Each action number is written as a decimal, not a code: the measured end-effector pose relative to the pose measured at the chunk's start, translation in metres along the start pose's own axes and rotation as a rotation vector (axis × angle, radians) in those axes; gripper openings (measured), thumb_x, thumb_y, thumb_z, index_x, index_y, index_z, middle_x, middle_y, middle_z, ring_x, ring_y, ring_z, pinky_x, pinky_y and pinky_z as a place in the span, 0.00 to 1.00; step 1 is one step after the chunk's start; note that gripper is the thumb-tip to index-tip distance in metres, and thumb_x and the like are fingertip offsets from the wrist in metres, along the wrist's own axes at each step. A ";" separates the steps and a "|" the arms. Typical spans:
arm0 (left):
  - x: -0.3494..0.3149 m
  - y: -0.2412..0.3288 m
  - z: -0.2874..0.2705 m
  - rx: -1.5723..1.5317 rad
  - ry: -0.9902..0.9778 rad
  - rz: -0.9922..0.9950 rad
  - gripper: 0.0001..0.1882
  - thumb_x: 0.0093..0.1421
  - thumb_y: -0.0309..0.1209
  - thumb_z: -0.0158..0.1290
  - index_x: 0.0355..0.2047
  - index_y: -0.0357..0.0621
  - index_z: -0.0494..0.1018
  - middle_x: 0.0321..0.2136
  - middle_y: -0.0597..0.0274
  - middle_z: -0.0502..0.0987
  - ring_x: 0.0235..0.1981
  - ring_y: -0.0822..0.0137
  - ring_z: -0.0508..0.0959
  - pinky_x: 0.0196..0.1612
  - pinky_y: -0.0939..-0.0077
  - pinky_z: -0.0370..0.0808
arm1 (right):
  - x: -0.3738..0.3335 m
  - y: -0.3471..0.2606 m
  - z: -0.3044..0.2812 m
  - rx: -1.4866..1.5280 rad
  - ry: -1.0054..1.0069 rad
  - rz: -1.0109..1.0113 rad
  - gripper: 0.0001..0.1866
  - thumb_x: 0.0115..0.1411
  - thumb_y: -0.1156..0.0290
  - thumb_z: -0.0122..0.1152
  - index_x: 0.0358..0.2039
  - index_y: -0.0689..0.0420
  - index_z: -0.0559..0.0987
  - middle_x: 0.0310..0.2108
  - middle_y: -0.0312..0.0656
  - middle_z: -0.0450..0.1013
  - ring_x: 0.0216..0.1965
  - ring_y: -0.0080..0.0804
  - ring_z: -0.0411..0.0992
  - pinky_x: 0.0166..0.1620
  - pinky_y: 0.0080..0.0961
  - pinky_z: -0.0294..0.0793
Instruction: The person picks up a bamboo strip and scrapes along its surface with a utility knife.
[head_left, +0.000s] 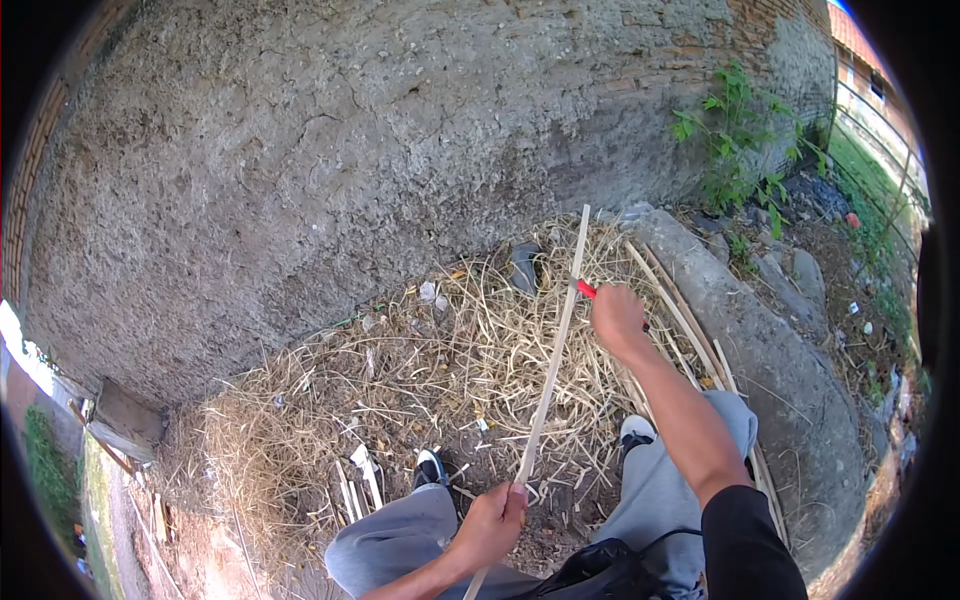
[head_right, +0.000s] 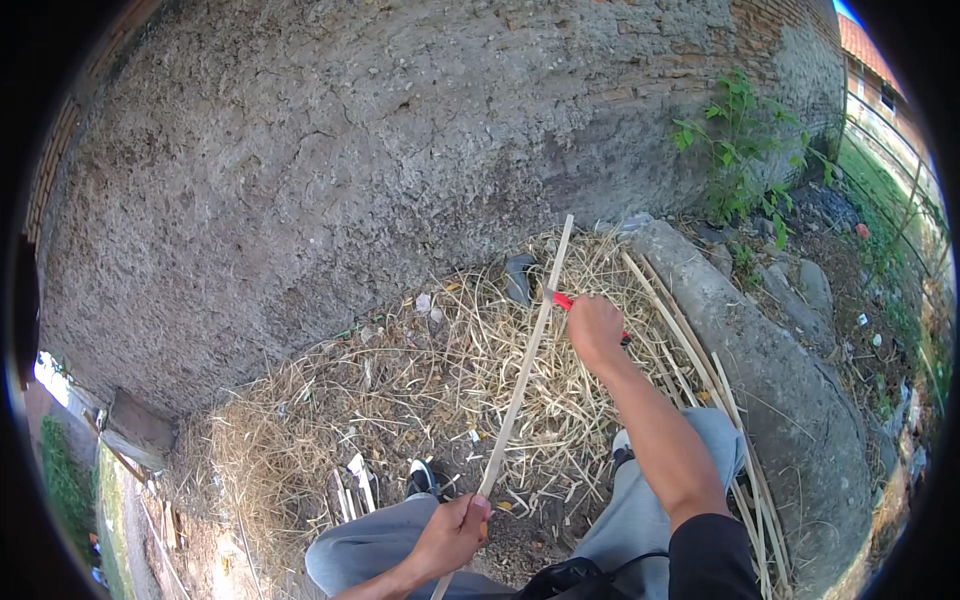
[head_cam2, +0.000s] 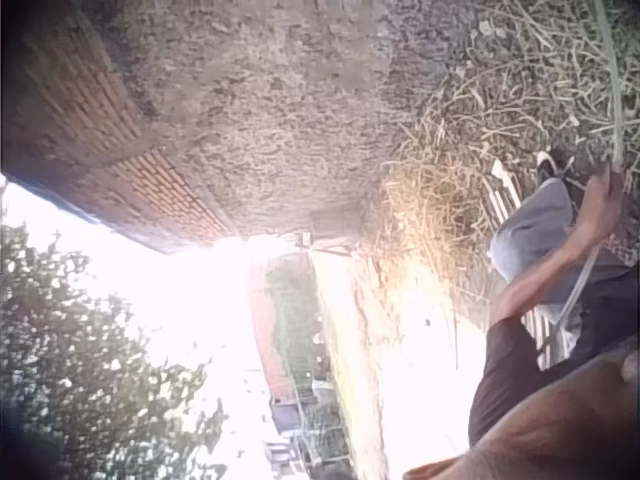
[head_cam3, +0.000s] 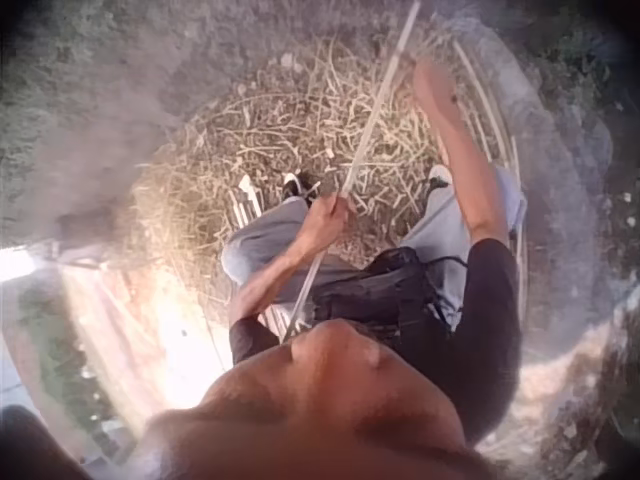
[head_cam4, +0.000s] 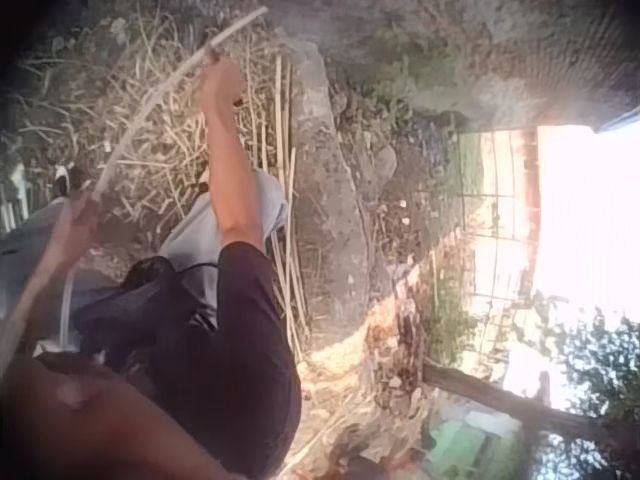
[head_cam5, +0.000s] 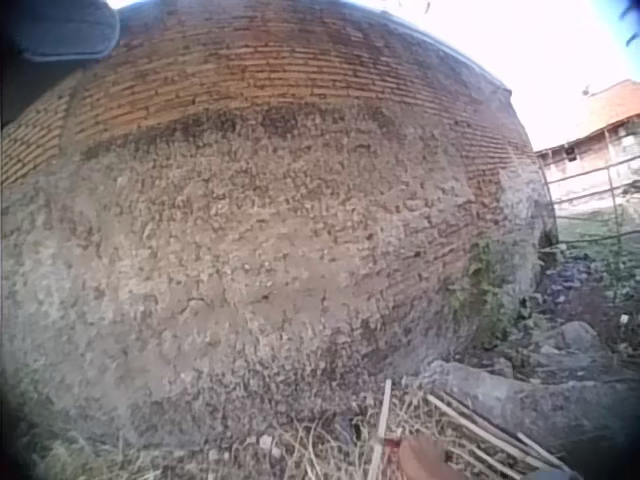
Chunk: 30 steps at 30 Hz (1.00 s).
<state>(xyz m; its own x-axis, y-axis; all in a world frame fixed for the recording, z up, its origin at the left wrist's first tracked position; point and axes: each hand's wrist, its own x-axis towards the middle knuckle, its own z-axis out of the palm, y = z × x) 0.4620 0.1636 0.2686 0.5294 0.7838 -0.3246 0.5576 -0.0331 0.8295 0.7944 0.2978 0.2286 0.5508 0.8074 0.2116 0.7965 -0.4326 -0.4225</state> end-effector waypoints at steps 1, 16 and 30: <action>0.004 -0.001 -0.003 -0.048 -0.016 -0.047 0.17 0.74 0.37 0.39 0.31 0.39 0.68 0.15 0.69 0.66 0.17 0.77 0.66 0.22 0.76 0.64 | 0.007 0.000 -0.010 -0.016 0.032 0.022 0.05 0.55 0.75 0.61 0.27 0.63 0.82 0.29 0.58 0.78 0.33 0.55 0.80 0.37 0.50 0.78; 0.029 -0.004 -0.058 -0.579 -0.157 -0.151 0.16 0.76 0.42 0.36 0.35 0.45 0.64 0.17 0.73 0.58 0.13 0.82 0.53 0.14 0.83 0.51 | -0.047 -0.049 -0.040 1.350 -0.404 0.156 0.20 0.67 0.52 0.59 0.40 0.59 0.79 0.34 0.40 0.78 0.13 0.12 0.56 0.18 0.17 0.56; 0.035 0.020 -0.066 -0.419 -0.356 -0.116 0.19 0.75 0.43 0.37 0.35 0.41 0.66 0.18 0.66 0.65 0.13 0.77 0.63 0.16 0.78 0.68 | -0.044 -0.049 -0.049 1.317 -0.269 0.118 0.12 0.63 0.64 0.66 0.35 0.61 0.82 0.18 0.29 0.71 0.13 0.12 0.56 0.16 0.18 0.51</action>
<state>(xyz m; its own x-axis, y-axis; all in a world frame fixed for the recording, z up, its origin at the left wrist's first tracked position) 0.4497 0.2312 0.3032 0.7037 0.5071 -0.4977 0.3618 0.3471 0.8652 0.7435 0.2641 0.2830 0.4124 0.9110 0.0017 -0.1648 0.0764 -0.9834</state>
